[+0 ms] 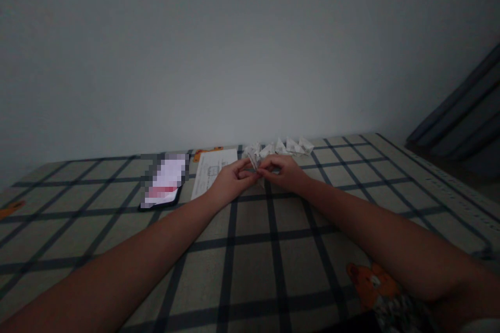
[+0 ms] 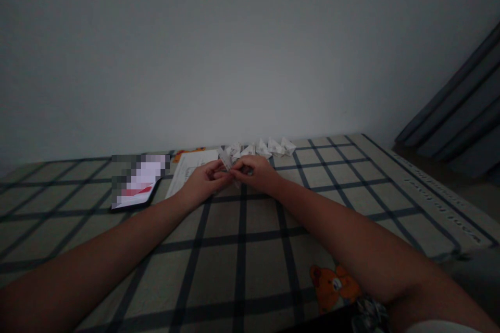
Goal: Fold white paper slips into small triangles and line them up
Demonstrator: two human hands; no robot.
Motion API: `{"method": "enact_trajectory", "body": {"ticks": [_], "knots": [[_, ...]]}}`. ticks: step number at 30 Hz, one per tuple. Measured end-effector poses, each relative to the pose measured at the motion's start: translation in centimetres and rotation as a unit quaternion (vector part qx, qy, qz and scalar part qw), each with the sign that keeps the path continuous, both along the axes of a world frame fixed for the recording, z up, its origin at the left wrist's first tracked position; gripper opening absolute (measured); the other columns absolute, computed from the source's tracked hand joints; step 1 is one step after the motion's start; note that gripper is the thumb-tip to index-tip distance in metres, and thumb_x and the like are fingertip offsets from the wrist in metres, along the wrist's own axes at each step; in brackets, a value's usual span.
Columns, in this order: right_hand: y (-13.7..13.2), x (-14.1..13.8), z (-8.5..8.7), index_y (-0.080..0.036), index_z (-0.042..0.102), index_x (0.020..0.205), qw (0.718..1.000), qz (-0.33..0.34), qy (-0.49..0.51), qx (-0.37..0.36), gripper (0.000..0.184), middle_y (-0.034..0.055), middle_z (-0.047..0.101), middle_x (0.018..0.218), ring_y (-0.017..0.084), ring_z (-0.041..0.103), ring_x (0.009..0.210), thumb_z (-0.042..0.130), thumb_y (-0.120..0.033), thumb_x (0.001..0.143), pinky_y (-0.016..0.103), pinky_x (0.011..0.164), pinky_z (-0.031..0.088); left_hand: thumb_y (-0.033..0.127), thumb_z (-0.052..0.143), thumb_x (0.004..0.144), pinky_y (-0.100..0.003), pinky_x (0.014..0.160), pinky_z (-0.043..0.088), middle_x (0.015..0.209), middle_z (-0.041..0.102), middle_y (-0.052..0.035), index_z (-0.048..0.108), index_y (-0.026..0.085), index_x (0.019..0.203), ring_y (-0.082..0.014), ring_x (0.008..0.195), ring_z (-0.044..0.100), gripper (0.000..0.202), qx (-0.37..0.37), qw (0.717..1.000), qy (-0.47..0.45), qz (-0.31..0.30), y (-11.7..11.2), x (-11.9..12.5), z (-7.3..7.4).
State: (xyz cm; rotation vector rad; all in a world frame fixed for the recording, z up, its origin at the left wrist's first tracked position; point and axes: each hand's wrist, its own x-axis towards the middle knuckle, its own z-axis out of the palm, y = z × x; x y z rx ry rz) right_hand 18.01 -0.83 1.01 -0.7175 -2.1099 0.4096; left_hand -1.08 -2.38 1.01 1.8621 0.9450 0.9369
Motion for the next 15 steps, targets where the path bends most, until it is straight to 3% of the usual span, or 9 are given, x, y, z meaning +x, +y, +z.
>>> {"method": "enact_trajectory", "body": {"ticks": [6,9,12,15], "knots": [[-0.4,0.0,0.1,-0.015,0.059,0.076,0.995,-0.038,-0.036,0.082,0.009,0.0012,0.059,0.068,0.009,0.051,0.061,0.054,-0.022,0.079,0.021,0.06,0.038,0.024,0.059,0.074,-0.024,0.066,0.046,0.091,0.065,-0.0037,0.045,0.018,0.127,-0.0136,0.071,0.059,0.056,-0.009,0.999,-0.044,0.017,0.6,0.0,-0.8],[-0.7,-0.2,0.2,-0.016,0.058,0.08,0.99,-0.08,-0.061,0.101,0.007,0.0009,0.059,0.07,0.009,0.051,0.062,0.054,-0.02,0.076,0.021,0.061,0.037,0.019,0.058,0.072,-0.026,0.068,0.048,0.104,0.061,-0.006,0.036,0.021,0.133,-0.0137,0.075,0.06,0.065,-0.015,0.996,-0.078,0.027,0.9,0.1,-1.3],[-1.1,-0.3,0.4,-0.017,0.056,0.095,0.985,-0.134,-0.073,0.082,0.022,0.0002,0.059,0.071,0.01,0.052,0.062,0.055,-0.018,0.073,0.021,0.059,0.036,0.021,0.06,0.072,-0.028,0.071,0.049,0.119,0.054,-0.0095,0.032,0.023,0.135,-0.0155,0.084,0.061,0.069,-0.024,0.994,-0.107,0.012,0.9,0.2,-1.5],[-1.5,-0.6,0.7,-0.019,0.049,0.111,0.983,-0.145,-0.101,0.049,0.038,-0.0009,0.06,0.071,0.011,0.053,0.062,0.055,-0.021,0.073,0.021,0.056,0.035,0.02,0.062,0.071,-0.03,0.076,0.05,0.127,0.047,-0.0117,0.035,0.023,0.132,-0.0187,0.095,0.06,0.066,-0.013,0.995,-0.098,-0.027,0.6,0.3,-1.5]]}}
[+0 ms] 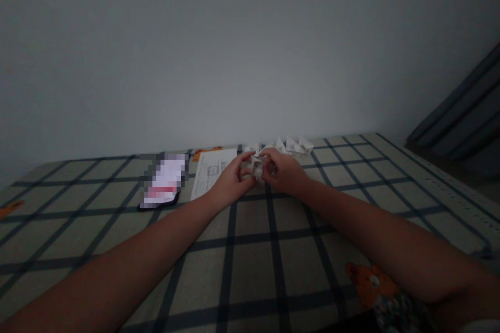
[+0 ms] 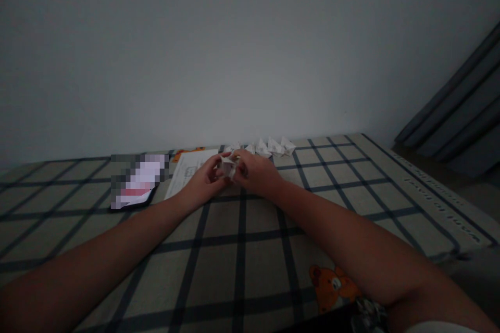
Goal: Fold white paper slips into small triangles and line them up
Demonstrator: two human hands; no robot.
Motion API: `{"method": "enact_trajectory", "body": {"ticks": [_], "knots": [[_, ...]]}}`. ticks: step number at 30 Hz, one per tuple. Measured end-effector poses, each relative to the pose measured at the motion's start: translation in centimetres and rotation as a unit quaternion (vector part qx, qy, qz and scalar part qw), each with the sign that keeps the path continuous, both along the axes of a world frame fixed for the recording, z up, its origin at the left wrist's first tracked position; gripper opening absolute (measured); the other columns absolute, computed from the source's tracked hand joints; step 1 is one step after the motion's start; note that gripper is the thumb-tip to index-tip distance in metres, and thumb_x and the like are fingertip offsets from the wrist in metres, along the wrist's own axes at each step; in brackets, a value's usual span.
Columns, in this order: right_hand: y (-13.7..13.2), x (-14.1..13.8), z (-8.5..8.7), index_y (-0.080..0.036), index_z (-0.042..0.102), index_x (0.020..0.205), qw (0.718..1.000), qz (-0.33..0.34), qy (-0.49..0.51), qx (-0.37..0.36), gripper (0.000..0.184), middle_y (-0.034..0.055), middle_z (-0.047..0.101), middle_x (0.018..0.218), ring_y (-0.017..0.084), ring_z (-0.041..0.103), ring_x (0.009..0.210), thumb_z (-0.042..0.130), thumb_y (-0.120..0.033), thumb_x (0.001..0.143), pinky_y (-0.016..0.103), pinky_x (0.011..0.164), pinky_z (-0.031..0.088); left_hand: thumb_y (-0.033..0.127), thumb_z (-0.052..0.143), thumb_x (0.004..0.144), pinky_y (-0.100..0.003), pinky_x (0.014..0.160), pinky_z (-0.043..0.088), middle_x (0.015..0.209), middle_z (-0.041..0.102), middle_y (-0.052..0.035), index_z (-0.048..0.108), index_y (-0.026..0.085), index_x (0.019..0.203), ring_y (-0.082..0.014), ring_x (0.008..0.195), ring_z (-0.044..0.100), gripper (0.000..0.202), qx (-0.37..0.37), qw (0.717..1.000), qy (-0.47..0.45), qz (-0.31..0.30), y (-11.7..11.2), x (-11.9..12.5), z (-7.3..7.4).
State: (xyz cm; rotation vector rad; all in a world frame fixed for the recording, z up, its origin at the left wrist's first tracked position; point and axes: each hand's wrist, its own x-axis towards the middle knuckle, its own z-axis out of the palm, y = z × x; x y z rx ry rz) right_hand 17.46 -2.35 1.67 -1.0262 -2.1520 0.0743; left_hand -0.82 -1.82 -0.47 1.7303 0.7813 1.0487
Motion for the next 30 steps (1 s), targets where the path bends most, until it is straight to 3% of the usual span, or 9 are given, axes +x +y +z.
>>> {"method": "enact_trajectory", "body": {"ticks": [7,12,15,19,22,27,30], "knots": [[-0.2,-0.2,0.3,-0.021,0.048,0.113,0.998,-0.035,-0.042,-0.025,0.038,0.0017,0.064,0.084,0.013,0.056,0.068,0.053,-0.021,0.075,0.022,0.056,0.033,0.022,0.061,0.075,-0.033,0.082,0.049,0.135,0.04,-0.0129,0.036,0.024,0.131,-0.0221,0.107,0.055,0.061,0.016,0.997,-0.006,-0.069,-0.9,0.2,0.8],[0.1,-0.1,0.2,-0.02,0.052,0.106,0.998,-0.042,-0.053,-0.019,0.032,0.0015,0.064,0.083,0.014,0.056,0.069,0.058,-0.026,0.075,0.022,0.057,0.033,0.031,0.055,0.082,-0.036,0.095,0.04,0.12,0.057,-0.0086,0.052,0.019,0.119,-0.0212,0.109,0.053,0.039,0.011,1.0,-0.014,-0.022,-0.6,0.0,1.3],[0.1,-0.1,0.0,-0.019,0.055,0.101,0.998,-0.021,-0.058,0.003,0.025,0.0025,0.065,0.087,0.014,0.056,0.072,0.056,-0.027,0.078,0.023,0.06,0.035,0.039,0.052,0.083,-0.036,0.09,0.044,0.109,0.062,-0.0084,0.059,0.017,0.107,-0.0198,0.098,0.058,0.033,-0.06,0.997,-0.044,0.02,-0.3,0.0,1.2],[0.1,0.0,-0.1,-0.019,0.058,0.1,0.996,0.014,-0.073,0.041,0.02,0.0038,0.065,0.096,0.014,0.057,0.084,0.046,-0.021,0.084,0.024,0.072,0.037,0.039,0.062,0.076,-0.034,0.083,0.048,0.1,0.064,-0.0075,0.06,0.016,0.099,-0.0156,0.084,0.062,0.032,-0.143,0.983,-0.108,0.035,0.1,0.0,0.9],[0.1,0.2,-0.2,-0.018,0.059,0.1,0.994,0.022,-0.089,0.06,0.021,0.0046,0.065,0.096,0.015,0.056,0.086,0.051,-0.022,0.082,0.025,0.073,0.037,0.039,0.062,0.076,-0.032,0.08,0.049,0.1,0.065,-0.0066,0.061,0.019,0.104,-0.0151,0.085,0.061,0.035,-0.158,0.98,-0.121,0.012,0.3,-0.1,0.8],[-0.1,0.6,-0.2,-0.021,0.057,0.111,0.989,0.028,-0.117,0.088,0.031,0.0048,0.065,0.095,0.016,0.057,0.085,0.055,-0.026,0.08,0.026,0.071,0.037,0.04,0.064,0.074,-0.028,0.075,0.048,0.091,0.068,-0.0059,0.068,0.018,0.092,-0.0152,0.08,0.061,0.028,-0.144,0.986,-0.083,0.001,0.1,-0.2,1.0],[-0.1,0.6,-0.1,-0.021,0.059,0.106,0.99,0.017,-0.114,0.086,0.028,0.0045,0.066,0.091,0.016,0.057,0.084,0.057,-0.027,0.079,0.026,0.068,0.036,0.038,0.066,0.072,-0.029,0.071,0.047,0.087,0.069,-0.0061,0.068,0.018,0.091,-0.016,0.076,0.062,0.028,-0.143,0.988,-0.055,0.011,-0.1,-0.2,1.1]]}}
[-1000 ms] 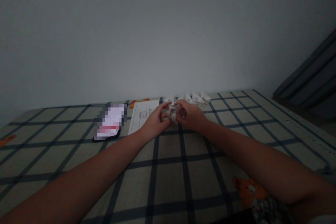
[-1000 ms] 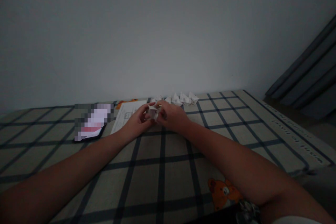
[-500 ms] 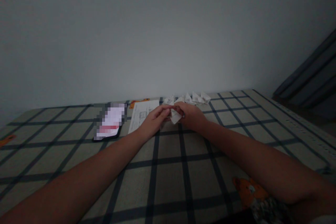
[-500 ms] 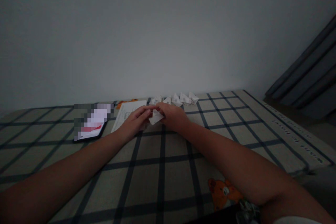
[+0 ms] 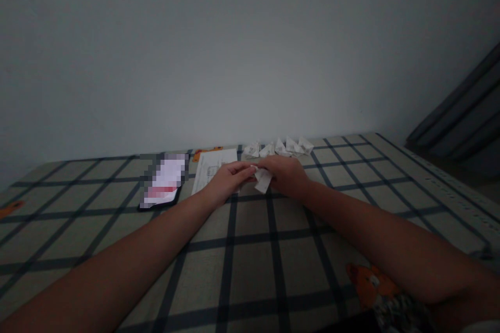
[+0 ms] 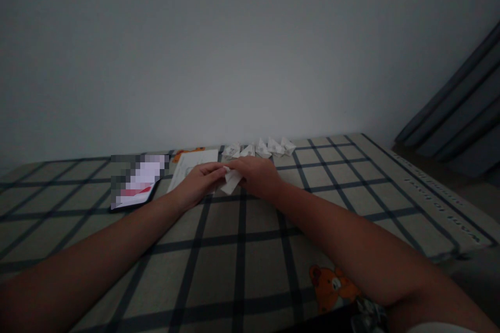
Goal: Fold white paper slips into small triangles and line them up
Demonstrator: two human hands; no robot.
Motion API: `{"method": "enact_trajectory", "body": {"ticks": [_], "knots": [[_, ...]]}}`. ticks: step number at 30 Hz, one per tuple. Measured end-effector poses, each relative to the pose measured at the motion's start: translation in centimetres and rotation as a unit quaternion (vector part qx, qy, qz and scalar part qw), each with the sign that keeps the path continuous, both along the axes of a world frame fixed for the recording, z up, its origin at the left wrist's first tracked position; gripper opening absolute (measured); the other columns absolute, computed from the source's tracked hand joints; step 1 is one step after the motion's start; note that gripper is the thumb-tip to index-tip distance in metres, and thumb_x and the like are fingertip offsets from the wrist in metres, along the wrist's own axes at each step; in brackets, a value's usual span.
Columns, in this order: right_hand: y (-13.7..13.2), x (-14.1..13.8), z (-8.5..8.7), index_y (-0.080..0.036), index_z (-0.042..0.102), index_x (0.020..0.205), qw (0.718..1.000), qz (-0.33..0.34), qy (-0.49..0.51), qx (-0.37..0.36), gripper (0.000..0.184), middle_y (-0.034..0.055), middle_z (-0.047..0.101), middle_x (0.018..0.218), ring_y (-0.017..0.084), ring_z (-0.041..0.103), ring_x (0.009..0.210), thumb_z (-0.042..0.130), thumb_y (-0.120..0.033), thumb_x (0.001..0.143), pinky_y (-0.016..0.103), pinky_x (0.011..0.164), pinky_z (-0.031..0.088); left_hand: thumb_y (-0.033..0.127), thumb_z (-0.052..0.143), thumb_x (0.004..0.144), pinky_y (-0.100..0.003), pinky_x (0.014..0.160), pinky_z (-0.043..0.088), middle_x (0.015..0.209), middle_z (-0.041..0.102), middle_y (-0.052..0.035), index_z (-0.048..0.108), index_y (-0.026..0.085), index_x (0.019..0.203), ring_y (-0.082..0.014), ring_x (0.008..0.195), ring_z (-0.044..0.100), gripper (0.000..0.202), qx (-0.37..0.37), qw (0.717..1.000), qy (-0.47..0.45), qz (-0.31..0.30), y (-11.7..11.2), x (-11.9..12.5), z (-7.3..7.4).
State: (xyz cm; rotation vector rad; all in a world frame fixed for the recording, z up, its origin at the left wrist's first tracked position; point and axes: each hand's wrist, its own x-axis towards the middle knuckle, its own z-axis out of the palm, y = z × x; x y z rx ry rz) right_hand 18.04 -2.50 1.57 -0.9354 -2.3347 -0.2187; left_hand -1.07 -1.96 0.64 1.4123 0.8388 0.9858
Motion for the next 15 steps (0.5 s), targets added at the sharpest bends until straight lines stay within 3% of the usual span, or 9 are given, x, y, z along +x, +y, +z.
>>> {"method": "enact_trajectory", "body": {"ticks": [6,15], "knots": [[-0.05,-0.35,-0.06,-0.02,0.061,0.093,0.999,-0.007,0.047,-0.023,0.017,0.0032,0.066,0.087,0.015,0.058,0.079,0.056,-0.027,0.079,0.025,0.066,0.037,0.035,0.068,0.07,-0.029,0.07,0.046,0.082,0.069,-0.0062,0.068,0.016,0.083,-0.0149,0.072,0.061,0.023,0.004,1.0,0.013,0.01,0.17,-0.18,-0.43],[0.68,0.0,0.01,-0.014,0.06,0.099,0.987,0.045,0.153,-0.039,0.025,0.0063,0.064,0.088,0.013,0.056,0.073,0.055,-0.025,0.078,0.024,0.069,0.042,0.034,0.072,0.066,-0.028,0.069,0.045,0.072,0.066,-0.0041,0.067,0.013,0.076,-0.0129,0.066,0.058,0.024,-0.022,0.996,-0.072,0.048,0.6,-0.19,-0.43]]}}
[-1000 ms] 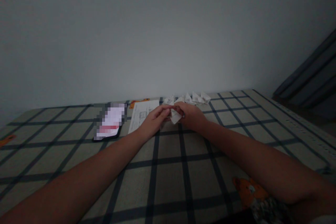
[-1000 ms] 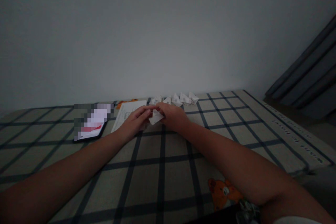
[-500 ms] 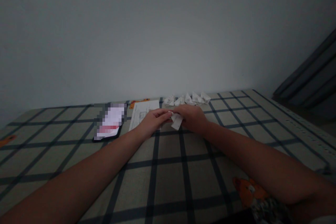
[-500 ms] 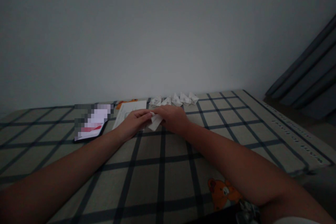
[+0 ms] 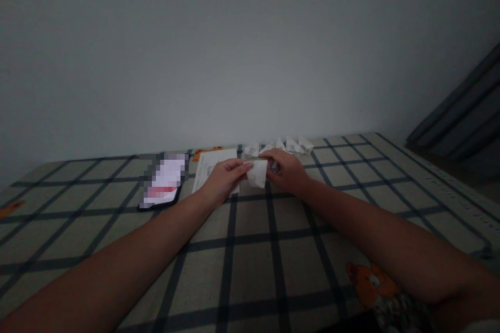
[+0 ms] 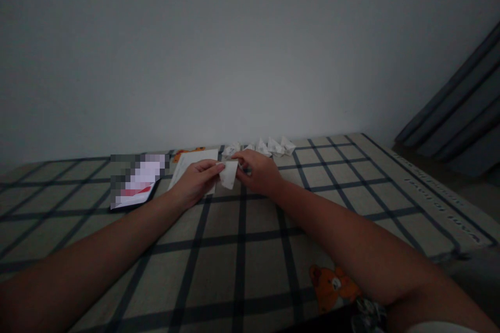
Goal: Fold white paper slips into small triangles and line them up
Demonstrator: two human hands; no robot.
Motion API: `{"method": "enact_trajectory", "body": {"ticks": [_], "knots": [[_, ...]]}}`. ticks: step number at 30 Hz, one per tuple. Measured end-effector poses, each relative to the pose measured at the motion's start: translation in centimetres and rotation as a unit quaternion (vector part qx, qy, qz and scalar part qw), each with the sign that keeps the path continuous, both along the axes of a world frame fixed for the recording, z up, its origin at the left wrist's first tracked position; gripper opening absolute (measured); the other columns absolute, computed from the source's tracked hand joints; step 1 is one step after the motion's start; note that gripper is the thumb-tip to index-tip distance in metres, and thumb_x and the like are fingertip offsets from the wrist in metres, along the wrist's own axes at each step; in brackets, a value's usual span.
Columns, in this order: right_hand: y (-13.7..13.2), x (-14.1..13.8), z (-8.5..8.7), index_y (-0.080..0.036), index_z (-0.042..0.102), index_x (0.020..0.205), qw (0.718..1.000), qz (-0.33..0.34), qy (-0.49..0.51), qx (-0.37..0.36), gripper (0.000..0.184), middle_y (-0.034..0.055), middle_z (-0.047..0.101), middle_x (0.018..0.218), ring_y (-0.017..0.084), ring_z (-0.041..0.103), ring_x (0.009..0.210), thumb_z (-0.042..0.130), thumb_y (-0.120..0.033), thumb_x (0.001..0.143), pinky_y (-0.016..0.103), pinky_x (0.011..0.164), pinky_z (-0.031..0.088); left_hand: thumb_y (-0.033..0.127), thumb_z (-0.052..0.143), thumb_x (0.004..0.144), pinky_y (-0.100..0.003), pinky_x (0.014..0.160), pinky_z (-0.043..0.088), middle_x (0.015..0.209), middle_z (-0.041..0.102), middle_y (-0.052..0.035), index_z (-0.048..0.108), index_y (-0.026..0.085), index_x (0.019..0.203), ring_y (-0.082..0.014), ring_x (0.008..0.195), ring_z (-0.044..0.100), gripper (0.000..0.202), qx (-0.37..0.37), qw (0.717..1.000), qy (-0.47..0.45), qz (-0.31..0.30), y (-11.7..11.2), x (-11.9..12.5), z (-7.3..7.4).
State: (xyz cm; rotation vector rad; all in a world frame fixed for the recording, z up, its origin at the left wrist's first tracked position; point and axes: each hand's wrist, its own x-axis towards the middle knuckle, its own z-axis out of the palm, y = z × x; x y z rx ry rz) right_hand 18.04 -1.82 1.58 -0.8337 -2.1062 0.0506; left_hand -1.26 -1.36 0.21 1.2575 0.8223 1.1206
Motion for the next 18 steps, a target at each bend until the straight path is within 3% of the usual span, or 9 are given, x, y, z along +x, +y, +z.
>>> {"method": "enact_trajectory", "body": {"ticks": [5,9,13,18], "knots": [[0.24,-0.16,-0.12,-0.014,0.063,0.08,0.997,0.001,0.042,-0.058,0.012,0.0023,0.063,0.069,0.011,0.054,0.062,0.053,-0.019,0.078,0.022,0.061,0.04,0.037,0.071,0.066,-0.027,0.064,0.044,0.071,0.064,-0.0041,0.066,0.013,0.077,-0.0133,0.065,0.057,0.027,0.031,0.998,0.029,0.039,-0.13,0.06,-0.12],[0.16,-0.2,-0.13,-0.014,0.061,0.073,0.995,0.026,0.063,-0.079,0.011,0.0002,0.059,0.063,0.009,0.051,0.058,0.053,-0.019,0.078,0.02,0.056,0.038,0.04,0.069,0.066,-0.025,0.059,0.043,0.07,0.064,-0.0025,0.065,0.015,0.077,-0.0122,0.061,0.056,0.028,0.038,0.997,0.06,0.025,-0.52,0.15,0.02],[0.24,-0.01,-0.22,-0.014,0.062,0.077,0.988,0.052,0.085,-0.118,0.013,0.0005,0.06,0.065,0.009,0.052,0.057,0.056,-0.025,0.077,0.02,0.054,0.039,0.044,0.068,0.066,-0.023,0.051,0.038,0.061,0.06,-0.0004,0.061,0.015,0.067,-0.0104,0.053,0.052,0.03,0.037,0.993,0.106,0.044,-0.72,0.08,0.17],[0.5,0.32,-0.21,-0.012,0.06,0.092,0.964,0.107,0.141,-0.196,0.026,0.0027,0.061,0.07,0.01,0.054,0.06,0.047,-0.032,0.084,0.021,0.055,0.042,0.046,0.067,0.066,-0.022,0.047,0.035,0.059,0.058,-0.0002,0.061,0.015,0.069,-0.0104,0.05,0.05,0.032,0.06,0.988,0.12,0.079,-0.62,-0.09,0.09]]}}
